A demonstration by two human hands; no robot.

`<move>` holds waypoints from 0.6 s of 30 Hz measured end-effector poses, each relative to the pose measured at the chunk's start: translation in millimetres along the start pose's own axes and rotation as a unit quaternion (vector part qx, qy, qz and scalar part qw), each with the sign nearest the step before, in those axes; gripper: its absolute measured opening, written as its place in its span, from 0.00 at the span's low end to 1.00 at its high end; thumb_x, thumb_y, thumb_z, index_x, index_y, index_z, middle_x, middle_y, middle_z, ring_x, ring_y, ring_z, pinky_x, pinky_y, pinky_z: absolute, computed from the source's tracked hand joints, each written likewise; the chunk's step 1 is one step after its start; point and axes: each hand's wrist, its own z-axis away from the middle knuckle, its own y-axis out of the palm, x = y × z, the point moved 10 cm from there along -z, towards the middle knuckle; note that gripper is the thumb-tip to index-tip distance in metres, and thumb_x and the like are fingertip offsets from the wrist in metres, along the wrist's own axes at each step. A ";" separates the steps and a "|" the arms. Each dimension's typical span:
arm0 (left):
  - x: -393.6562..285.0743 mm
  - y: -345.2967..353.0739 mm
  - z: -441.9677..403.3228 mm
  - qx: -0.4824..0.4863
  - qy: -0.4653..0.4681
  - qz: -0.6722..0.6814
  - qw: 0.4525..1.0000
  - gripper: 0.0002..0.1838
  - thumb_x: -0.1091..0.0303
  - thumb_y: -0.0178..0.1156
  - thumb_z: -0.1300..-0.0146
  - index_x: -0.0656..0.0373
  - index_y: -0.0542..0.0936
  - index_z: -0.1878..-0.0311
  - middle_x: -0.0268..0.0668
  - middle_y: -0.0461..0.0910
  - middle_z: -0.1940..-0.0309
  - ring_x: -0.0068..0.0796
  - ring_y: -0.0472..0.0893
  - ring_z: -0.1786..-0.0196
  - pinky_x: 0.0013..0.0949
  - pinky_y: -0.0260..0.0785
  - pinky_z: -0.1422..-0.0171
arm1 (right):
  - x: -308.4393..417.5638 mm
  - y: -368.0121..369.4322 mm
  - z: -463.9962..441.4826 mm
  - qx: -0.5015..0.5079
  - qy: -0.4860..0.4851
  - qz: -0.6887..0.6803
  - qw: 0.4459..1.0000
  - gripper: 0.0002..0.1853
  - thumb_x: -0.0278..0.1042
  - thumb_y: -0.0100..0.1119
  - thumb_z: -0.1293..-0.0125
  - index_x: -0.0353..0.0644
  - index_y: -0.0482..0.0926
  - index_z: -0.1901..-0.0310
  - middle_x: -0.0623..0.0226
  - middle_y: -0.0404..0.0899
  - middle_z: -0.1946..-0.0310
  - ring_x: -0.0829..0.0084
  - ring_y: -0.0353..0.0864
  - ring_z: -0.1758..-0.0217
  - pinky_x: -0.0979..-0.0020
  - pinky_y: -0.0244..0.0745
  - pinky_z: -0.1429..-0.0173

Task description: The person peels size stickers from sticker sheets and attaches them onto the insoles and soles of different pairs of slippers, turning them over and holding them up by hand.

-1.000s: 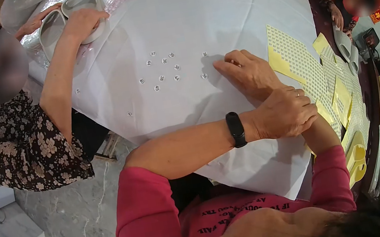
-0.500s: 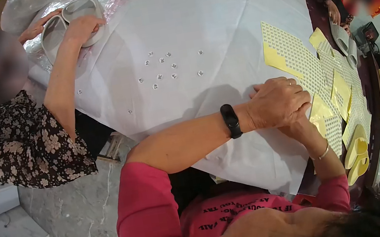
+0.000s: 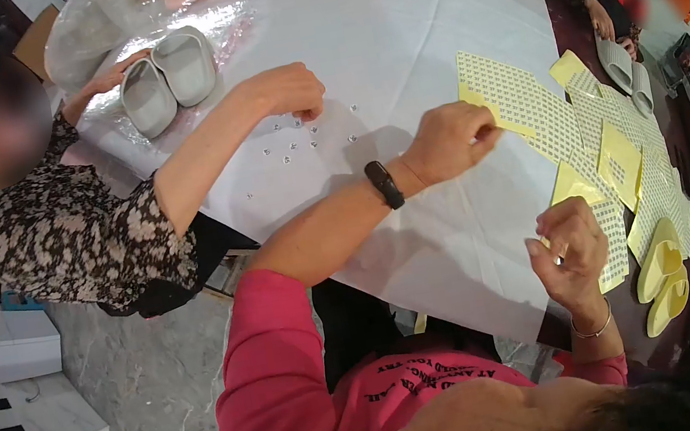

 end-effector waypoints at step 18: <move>-36.9 12.8 17.1 0.008 -0.026 -0.092 0.995 0.06 0.77 0.60 0.43 0.60 0.79 0.61 0.39 0.80 0.65 0.37 0.80 0.60 0.34 0.74 0.58 | 72.9 -152.7 33.6 -0.067 -0.192 -0.497 0.843 0.28 0.63 0.34 0.26 0.49 0.72 0.41 0.63 0.71 0.48 0.71 0.71 0.62 0.65 0.71 0.55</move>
